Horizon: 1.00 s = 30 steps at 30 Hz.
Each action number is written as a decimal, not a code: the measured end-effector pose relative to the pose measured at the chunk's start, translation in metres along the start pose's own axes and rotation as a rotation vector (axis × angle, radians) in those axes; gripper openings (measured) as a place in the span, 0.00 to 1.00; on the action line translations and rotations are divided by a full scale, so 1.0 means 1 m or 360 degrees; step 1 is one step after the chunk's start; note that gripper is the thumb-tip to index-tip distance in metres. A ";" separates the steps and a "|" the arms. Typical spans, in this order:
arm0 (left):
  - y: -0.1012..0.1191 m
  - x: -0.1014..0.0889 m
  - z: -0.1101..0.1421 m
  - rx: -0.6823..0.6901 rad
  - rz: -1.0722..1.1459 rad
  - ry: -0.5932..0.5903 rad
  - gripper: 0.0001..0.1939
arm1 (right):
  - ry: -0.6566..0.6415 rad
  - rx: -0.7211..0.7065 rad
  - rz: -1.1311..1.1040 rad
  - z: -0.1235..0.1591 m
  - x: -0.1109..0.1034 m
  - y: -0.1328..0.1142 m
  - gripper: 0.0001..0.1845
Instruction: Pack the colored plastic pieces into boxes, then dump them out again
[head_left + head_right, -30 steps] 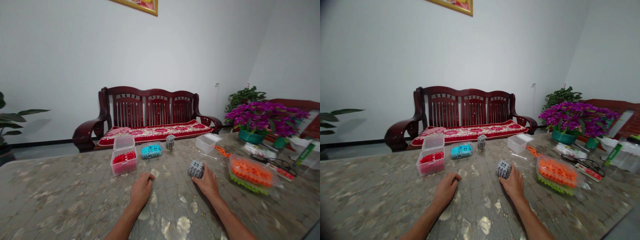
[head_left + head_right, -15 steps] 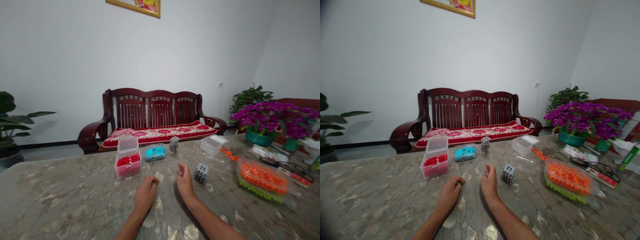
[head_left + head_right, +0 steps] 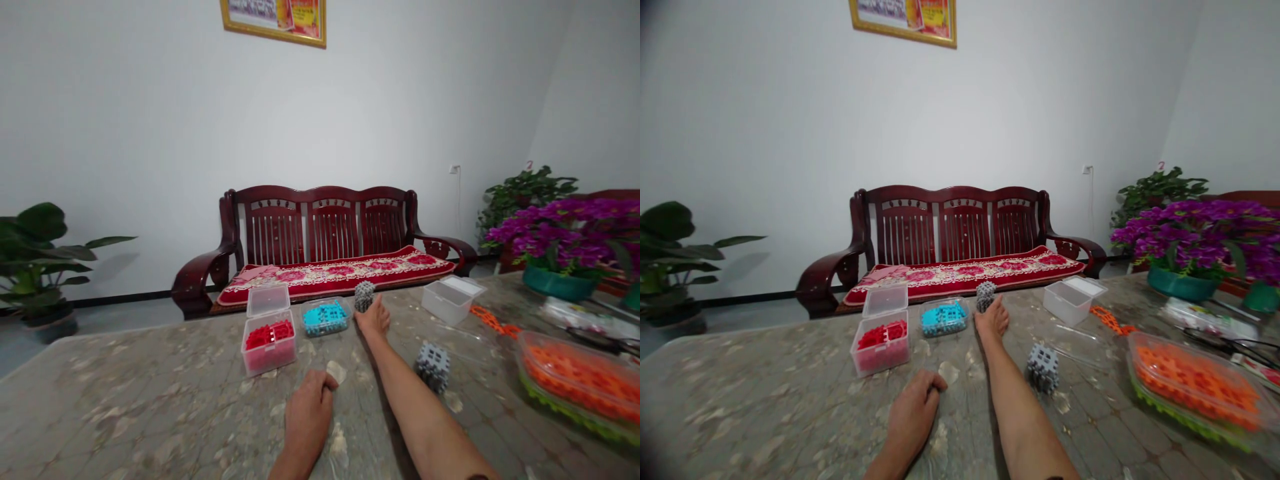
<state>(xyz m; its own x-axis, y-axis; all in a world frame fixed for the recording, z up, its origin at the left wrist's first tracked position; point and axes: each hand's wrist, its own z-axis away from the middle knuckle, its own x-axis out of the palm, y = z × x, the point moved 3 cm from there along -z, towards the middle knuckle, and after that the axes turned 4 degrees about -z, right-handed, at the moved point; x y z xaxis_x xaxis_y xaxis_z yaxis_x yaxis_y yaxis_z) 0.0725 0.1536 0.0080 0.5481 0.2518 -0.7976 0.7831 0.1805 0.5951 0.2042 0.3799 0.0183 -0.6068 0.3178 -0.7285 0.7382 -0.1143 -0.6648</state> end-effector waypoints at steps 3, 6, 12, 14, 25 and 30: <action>-0.003 0.003 -0.001 0.0017 0.0034 0.0025 0.16 | -0.0025 0.0015 0.0051 -0.010 0.003 -0.005 0.56; -0.007 0.007 -0.001 0.0027 0.0045 0.0030 0.16 | -0.0030 0.0026 0.0089 -0.016 0.005 -0.007 0.54; -0.007 0.007 -0.004 0.0023 0.0095 0.0060 0.16 | -0.0037 -0.0007 0.0121 -0.017 0.005 -0.006 0.44; -0.006 0.005 -0.004 -0.0002 0.0121 0.0064 0.16 | -0.0033 -0.0011 0.0130 -0.014 0.003 -0.004 0.42; -0.013 0.006 -0.011 0.0056 0.0278 0.0293 0.16 | -0.0045 -0.0047 0.0191 0.037 -0.025 0.013 0.40; -0.013 0.004 -0.013 0.0035 0.0283 0.0311 0.17 | -0.0097 -0.0123 0.0225 0.082 -0.045 0.023 0.41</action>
<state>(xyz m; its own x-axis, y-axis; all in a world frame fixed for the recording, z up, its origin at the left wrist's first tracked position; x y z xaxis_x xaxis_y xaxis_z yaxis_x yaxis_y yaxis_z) 0.0606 0.1645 -0.0017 0.6123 0.4570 -0.6452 0.6869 0.0967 0.7203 0.2241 0.2857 0.0219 -0.5103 0.2457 -0.8241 0.8365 -0.0804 -0.5420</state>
